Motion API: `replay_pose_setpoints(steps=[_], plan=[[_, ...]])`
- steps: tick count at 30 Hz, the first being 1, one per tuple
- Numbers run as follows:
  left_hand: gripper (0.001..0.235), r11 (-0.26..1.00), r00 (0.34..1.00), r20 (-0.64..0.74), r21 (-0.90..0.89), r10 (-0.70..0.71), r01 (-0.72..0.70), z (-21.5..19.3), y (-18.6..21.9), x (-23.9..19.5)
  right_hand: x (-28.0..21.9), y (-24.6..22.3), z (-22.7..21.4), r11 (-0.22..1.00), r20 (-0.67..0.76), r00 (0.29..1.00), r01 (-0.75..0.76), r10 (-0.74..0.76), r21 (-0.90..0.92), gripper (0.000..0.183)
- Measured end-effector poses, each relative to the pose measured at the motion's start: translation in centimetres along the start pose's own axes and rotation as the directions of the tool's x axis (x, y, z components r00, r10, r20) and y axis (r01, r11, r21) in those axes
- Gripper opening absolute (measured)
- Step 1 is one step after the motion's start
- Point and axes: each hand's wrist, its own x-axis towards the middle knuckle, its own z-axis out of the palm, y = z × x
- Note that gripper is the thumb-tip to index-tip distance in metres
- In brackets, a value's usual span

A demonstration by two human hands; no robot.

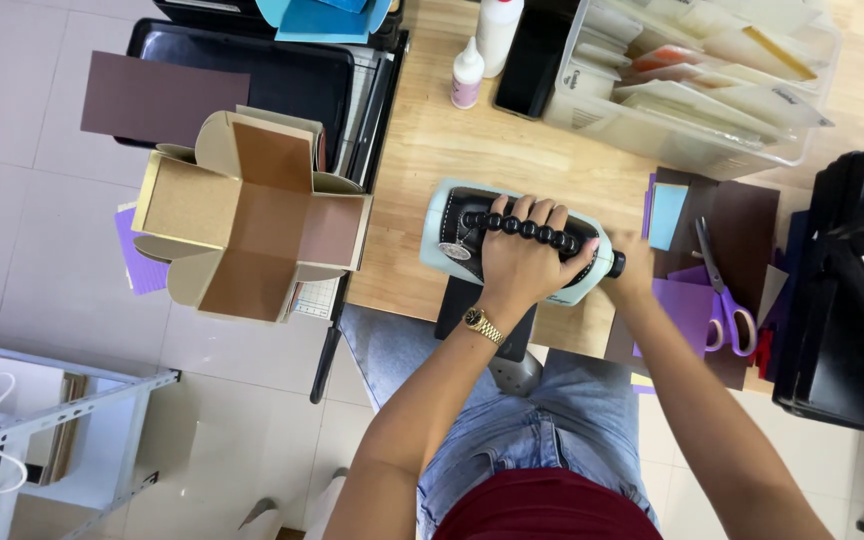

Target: Using a manual die-cutting machine to process paper and organizing the pieces into a decorative box

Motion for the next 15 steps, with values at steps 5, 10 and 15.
replay_pose_setpoints(steps=[5,10,15], plan=[[0.043,1.000,1.000,-0.009,0.012,0.000,0.000,0.3,-0.2,-0.2,-9.6,-1.4,-3.8,0.965,0.451,0.883,-0.218,0.131,0.147,0.033],[0.044,1.000,1.000,0.009,-0.008,0.005,-0.005,-0.2,-0.1,0.0,-10.6,3.1,-11.7,0.998,0.201,0.979,0.049,-0.041,-0.034,0.028],[0.044,0.999,0.996,0.086,-0.027,0.019,-0.017,-0.5,-0.2,0.1,1.1,5.3,-7.7,0.979,-0.504,0.852,0.049,-0.144,-0.197,0.011]])
